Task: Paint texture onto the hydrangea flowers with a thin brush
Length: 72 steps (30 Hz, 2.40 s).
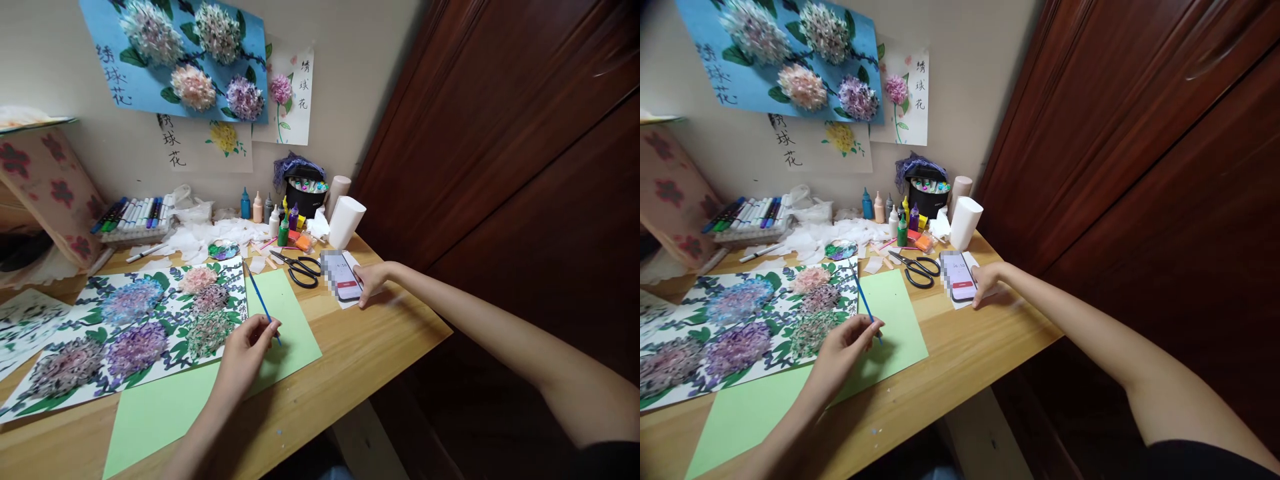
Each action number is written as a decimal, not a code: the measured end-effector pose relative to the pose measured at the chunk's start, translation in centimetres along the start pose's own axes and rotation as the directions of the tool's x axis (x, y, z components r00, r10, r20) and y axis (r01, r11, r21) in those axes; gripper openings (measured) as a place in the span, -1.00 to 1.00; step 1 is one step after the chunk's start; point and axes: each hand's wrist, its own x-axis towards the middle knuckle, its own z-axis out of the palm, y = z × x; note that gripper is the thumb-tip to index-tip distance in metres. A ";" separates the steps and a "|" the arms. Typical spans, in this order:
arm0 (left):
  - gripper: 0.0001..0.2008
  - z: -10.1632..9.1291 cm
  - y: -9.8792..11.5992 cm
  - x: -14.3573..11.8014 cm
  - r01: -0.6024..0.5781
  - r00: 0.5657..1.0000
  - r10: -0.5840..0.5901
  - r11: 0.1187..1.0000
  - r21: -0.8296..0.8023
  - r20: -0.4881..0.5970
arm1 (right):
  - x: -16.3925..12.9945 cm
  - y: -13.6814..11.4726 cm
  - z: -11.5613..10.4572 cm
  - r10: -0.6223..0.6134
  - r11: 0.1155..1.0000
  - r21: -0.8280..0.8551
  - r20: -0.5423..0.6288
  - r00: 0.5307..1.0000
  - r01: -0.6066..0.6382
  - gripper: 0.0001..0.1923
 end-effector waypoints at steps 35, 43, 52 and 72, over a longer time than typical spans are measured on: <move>-0.64 0.4 -0.7 0.0 0.080 0.995 -0.080 0.997 0.001 0.051 | 0.8 1.5 0.9 -0.085 0.993 -0.077 0.001 0.996 0.085 -0.20; -0.63 0.4 -0.6 -0.1 0.025 0.998 -0.029 0.998 0.061 0.057 | 0.9 1.8 1.2 -0.098 0.993 -0.068 -0.021 0.995 0.097 -0.22; -0.66 0.4 -0.4 -0.3 0.022 0.999 -0.024 0.998 0.059 0.038 | -1.0 0.6 1.3 -0.037 0.996 -0.085 -0.108 0.994 0.028 -0.28; -0.70 0.5 -0.4 -0.5 -0.044 0.998 0.045 0.998 0.046 -0.036 | 1.1 -4.7 5.4 0.320 0.946 0.142 -0.568 0.758 -0.293 -0.09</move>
